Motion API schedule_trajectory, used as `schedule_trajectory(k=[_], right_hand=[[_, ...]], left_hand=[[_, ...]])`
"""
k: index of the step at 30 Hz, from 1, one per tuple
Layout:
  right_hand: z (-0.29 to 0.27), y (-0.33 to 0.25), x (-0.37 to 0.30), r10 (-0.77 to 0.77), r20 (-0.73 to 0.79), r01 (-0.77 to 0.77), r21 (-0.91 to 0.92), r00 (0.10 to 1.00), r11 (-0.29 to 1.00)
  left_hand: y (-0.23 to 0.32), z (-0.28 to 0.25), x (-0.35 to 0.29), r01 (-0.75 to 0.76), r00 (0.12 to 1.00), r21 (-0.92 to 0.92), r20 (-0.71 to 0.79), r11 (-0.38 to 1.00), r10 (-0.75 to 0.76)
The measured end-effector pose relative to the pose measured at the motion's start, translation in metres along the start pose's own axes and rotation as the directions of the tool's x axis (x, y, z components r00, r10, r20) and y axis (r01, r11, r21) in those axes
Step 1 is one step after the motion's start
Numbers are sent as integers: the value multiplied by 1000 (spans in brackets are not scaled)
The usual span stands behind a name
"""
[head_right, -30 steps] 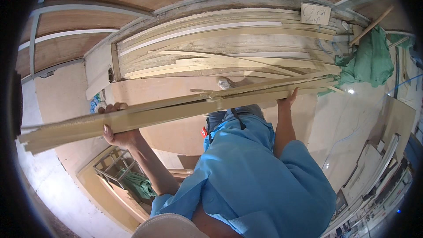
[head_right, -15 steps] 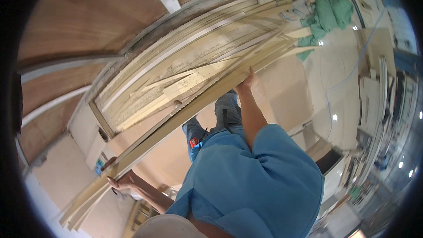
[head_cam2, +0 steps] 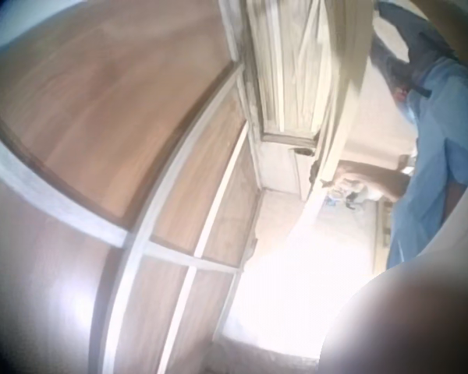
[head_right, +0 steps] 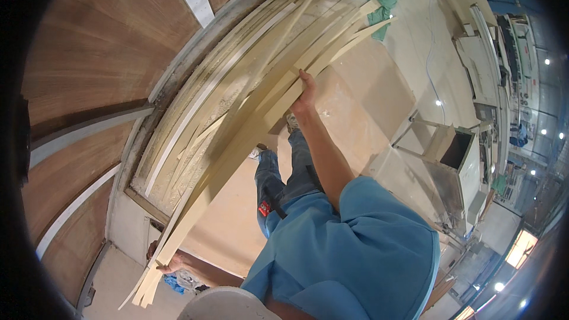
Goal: The person repeatedly picks up thin wooden strips from a large sheet on a workbench, separates them, and places them on the floor or into a nearby pile. The person also moves a stack of strips to a different location and continues sorting individual pieces throughout the clip.
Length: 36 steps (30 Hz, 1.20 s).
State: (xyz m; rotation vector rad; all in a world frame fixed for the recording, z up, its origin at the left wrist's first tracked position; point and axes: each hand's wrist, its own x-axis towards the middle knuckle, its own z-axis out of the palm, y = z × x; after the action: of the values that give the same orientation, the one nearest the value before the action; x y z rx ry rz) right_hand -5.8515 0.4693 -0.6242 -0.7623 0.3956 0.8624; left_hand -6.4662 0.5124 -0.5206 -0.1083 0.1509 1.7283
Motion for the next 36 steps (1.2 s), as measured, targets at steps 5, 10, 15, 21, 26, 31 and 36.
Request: schedule_trajectory(k=[5, 10, 15, 21, 26, 31, 36], right_hand=[[41, 19, 13, 49, 82, -50, 7, 995, 999], [68, 77, 102, 303, 216, -264, -192, 928, 945], [19, 175, 111, 544, 233, -37, -898, 806, 439], [-143, 227, 8, 714, -166, -348, -930, 680, 115], [-301, 186, -23, 690, -405, -565, -825, 600, 8], [-406, 143, 80, 492, -550, -655, -754, 675, 54], [-465, 130, 294, 294, -178, -99, -959, 939, -266]], left_hand=[[31, -61, 37, -5, 997, -166, 70, 986, 17], [35, -136, 142, -170, 875, 462, -336, 870, 349], [20, -256, 188, 397, 366, 425, -886, 813, 285], [-115, -373, 54, 870, 420, 413, -907, 268, 33], [-224, -404, -20, 825, 470, 488, -873, -286, -134], [-303, -485, -27, 408, 620, 595, -737, -692, -269], [-367, -589, 26, -264, 735, 484, -458, -834, -499]])
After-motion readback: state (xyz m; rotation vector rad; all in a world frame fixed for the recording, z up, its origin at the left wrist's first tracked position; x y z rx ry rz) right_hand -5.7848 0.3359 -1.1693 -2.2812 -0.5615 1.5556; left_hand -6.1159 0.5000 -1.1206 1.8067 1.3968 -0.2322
